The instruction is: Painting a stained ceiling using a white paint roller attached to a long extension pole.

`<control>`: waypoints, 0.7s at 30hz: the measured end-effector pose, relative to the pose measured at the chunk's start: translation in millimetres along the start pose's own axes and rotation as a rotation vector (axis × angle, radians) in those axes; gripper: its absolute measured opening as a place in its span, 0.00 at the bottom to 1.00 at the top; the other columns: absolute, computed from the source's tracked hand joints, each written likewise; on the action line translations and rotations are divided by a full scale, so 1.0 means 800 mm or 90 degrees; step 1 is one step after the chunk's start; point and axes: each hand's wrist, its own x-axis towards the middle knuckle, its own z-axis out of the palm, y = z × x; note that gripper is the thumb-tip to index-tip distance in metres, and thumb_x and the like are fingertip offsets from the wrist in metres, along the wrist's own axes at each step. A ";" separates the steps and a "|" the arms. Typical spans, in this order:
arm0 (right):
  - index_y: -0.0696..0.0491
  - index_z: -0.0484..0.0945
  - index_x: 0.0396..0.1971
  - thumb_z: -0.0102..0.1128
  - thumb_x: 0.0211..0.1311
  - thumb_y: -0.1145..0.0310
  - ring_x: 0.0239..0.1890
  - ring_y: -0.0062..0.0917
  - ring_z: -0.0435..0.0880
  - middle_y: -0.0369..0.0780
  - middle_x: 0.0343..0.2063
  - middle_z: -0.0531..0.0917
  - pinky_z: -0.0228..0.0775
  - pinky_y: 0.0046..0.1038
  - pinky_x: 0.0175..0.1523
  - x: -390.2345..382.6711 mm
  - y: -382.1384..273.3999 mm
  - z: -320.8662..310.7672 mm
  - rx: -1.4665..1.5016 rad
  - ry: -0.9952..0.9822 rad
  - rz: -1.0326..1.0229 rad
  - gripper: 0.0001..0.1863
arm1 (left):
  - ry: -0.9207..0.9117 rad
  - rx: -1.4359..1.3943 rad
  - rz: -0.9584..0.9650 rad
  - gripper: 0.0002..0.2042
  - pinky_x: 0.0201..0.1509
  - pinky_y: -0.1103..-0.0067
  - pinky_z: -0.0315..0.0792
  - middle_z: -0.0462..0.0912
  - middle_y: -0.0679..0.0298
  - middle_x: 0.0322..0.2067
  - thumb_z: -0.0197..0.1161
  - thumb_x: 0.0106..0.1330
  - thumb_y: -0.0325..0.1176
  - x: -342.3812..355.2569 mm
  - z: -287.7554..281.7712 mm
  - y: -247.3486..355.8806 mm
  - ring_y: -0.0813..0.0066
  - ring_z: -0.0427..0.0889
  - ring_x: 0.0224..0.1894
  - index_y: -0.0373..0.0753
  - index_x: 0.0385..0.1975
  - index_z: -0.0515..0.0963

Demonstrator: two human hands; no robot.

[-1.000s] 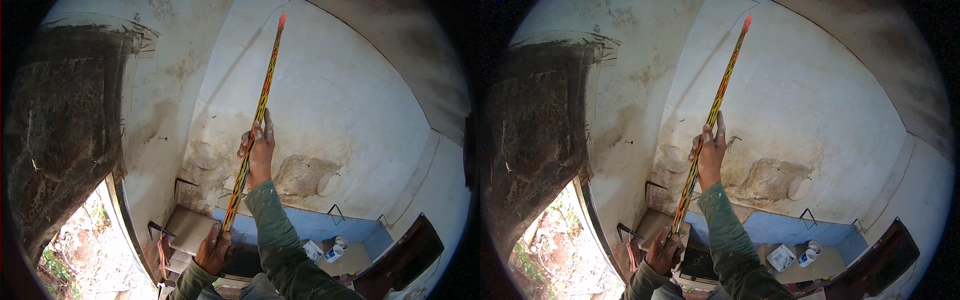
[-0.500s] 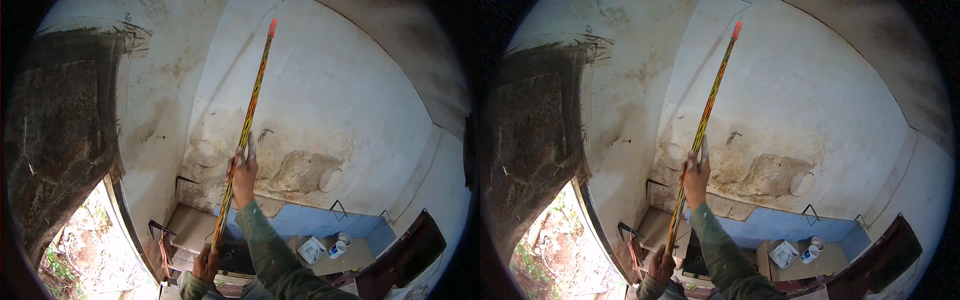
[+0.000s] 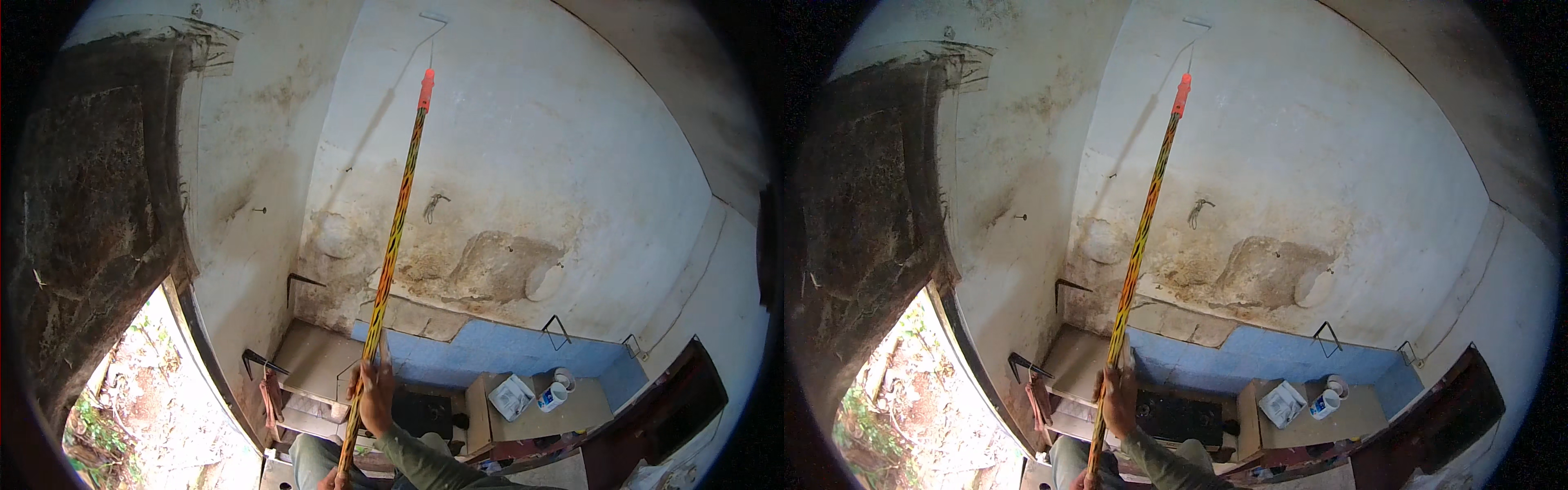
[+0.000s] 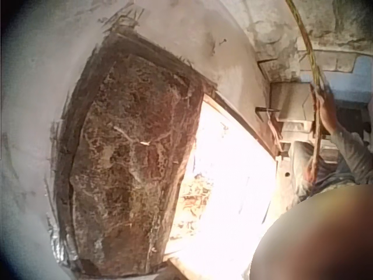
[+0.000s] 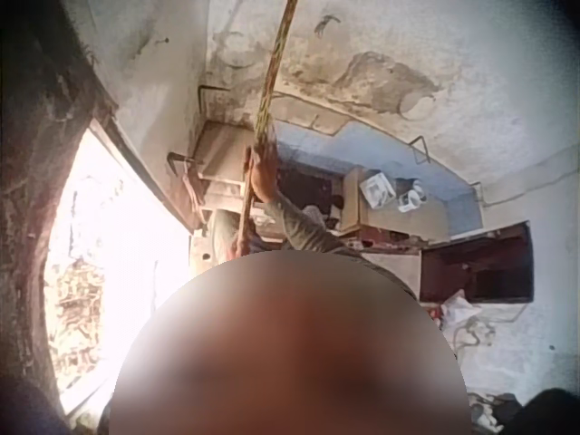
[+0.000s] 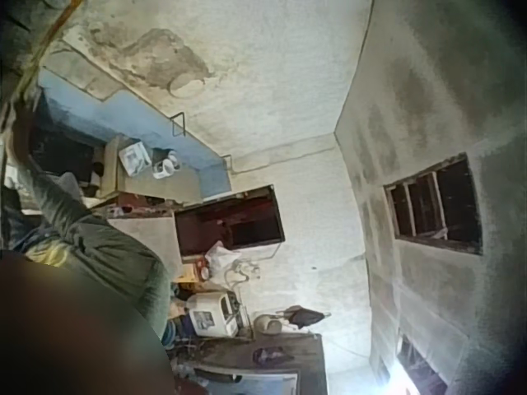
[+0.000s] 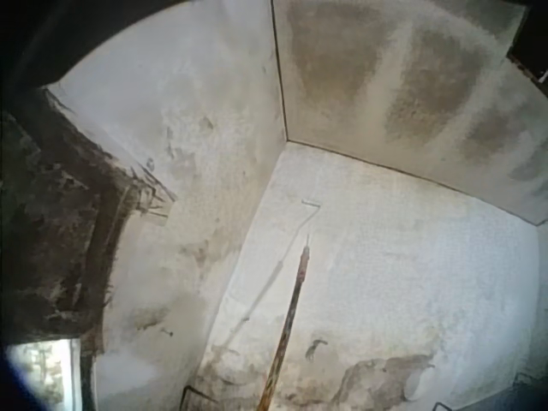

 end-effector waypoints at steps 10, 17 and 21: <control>0.44 0.40 0.72 0.48 0.70 0.51 0.13 0.17 0.68 0.36 0.20 0.71 0.64 0.19 0.15 -0.012 -0.041 0.006 0.046 -0.042 0.006 0.38 | -0.007 0.007 0.040 0.20 0.19 0.85 0.57 0.69 0.75 0.19 0.48 0.72 0.50 0.034 0.030 0.031 0.87 0.62 0.17 0.38 0.44 0.74; 0.41 0.46 0.71 0.50 0.70 0.59 0.13 0.15 0.71 0.34 0.19 0.72 0.68 0.19 0.15 0.085 -0.154 0.024 0.115 -0.085 -0.131 0.35 | -0.118 0.063 0.023 0.17 0.19 0.78 0.62 0.69 0.65 0.16 0.48 0.71 0.46 0.101 0.082 0.149 0.77 0.68 0.16 0.37 0.40 0.73; 0.41 0.49 0.70 0.50 0.70 0.60 0.13 0.15 0.72 0.34 0.17 0.72 0.68 0.19 0.15 0.130 -0.211 0.044 0.084 -0.090 -0.188 0.33 | -0.146 0.147 0.226 0.21 0.12 0.83 0.52 0.64 0.71 0.10 0.45 0.73 0.51 0.134 0.113 0.201 0.84 0.59 0.08 0.36 0.36 0.71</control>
